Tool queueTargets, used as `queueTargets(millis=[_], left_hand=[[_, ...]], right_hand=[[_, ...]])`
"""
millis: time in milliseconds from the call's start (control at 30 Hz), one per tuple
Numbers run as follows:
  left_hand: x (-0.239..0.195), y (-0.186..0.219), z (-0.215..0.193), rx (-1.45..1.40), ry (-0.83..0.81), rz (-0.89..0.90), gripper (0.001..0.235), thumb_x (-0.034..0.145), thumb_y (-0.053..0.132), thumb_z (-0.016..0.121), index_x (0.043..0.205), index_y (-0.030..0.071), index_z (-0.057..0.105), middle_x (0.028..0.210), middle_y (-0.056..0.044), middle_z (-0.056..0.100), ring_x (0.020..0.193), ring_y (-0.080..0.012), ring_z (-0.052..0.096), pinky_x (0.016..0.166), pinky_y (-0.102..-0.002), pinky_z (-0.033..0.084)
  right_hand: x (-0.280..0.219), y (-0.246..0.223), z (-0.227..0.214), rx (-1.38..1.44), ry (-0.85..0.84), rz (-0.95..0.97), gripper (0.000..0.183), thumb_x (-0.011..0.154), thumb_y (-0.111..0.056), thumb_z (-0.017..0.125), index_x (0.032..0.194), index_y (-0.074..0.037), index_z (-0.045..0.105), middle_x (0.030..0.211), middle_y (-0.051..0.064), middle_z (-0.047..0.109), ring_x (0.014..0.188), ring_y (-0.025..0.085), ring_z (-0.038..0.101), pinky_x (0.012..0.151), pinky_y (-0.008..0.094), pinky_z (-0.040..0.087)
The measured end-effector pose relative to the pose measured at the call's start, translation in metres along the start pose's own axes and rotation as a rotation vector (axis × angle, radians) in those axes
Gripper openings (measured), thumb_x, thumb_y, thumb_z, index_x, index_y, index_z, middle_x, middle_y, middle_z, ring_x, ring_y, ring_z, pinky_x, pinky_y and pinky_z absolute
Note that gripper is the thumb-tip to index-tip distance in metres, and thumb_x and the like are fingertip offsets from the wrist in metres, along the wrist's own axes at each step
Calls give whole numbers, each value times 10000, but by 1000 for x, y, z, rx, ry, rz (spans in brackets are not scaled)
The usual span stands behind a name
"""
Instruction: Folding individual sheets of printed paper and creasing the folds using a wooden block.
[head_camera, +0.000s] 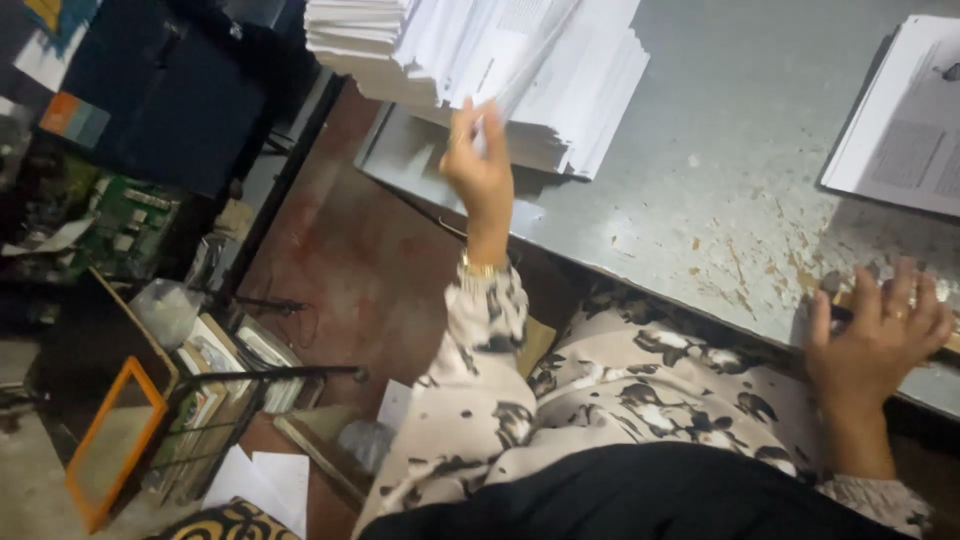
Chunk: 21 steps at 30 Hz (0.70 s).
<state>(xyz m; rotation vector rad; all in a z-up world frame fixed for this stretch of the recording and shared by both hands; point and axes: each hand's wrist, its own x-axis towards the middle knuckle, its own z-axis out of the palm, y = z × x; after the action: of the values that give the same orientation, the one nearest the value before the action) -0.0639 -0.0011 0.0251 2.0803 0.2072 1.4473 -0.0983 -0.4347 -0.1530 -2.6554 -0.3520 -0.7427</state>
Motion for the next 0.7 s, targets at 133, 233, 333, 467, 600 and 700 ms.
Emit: queueTargets(millis=[133, 233, 333, 467, 600, 700], left_hand=[[2, 68, -42, -42, 196, -271, 333, 1047, 370, 508, 883, 83, 555, 725, 4, 552, 688, -135, 492, 660, -293, 444], [3, 94, -67, -13, 136, -298, 318, 1051, 391, 497, 894, 123, 566, 653, 52, 483, 597, -85, 422, 582, -266, 389], [0, 107, -78, -33, 36, -282, 337, 1046, 396, 509, 895, 103, 581, 690, 29, 568, 627, -93, 508, 603, -276, 430], [-9, 114, -81, -62, 31, -231, 325, 1052, 365, 524, 899, 93, 611, 731, 16, 625, 640, -109, 566, 607, -268, 448], [-17, 113, -84, -160, 18, -144, 336, 1062, 347, 537, 921, 57, 633, 804, -24, 676, 705, -143, 640, 666, -273, 506], [-26, 113, -85, -206, -25, -141, 331, 1060, 359, 552, 941, 72, 664, 818, -13, 700, 695, -142, 654, 642, -260, 514]], right_hand=[[4, -5, -7, -117, 105, -137, 393, 1060, -183, 860, 1359, 67, 810, 1572, 338, 670, 1495, 465, 480, 1141, 585, 354], [3, -5, -4, -48, 55, -66, 406, 1046, -119, 858, 1385, 95, 790, 1625, 325, 577, 1484, 469, 429, 1060, 631, 349], [-2, 3, 5, -125, 75, -79, 346, 1085, -190, 837, 1347, 35, 826, 1633, 291, 618, 1462, 458, 503, 1050, 574, 398], [-5, 4, 6, -93, 30, -42, 302, 1124, -166, 821, 1347, 37, 820, 1673, 306, 604, 1546, 439, 423, 1109, 590, 329], [-4, 5, 6, -134, 83, -101, 305, 1127, -223, 815, 1316, 13, 851, 1629, 296, 678, 1555, 418, 448, 1132, 558, 324], [13, -21, -20, 93, -72, 112, 663, 1143, -299, 664, 1597, 174, 566, 1672, 303, 263, 1462, 512, 230, 1052, 742, 277]])
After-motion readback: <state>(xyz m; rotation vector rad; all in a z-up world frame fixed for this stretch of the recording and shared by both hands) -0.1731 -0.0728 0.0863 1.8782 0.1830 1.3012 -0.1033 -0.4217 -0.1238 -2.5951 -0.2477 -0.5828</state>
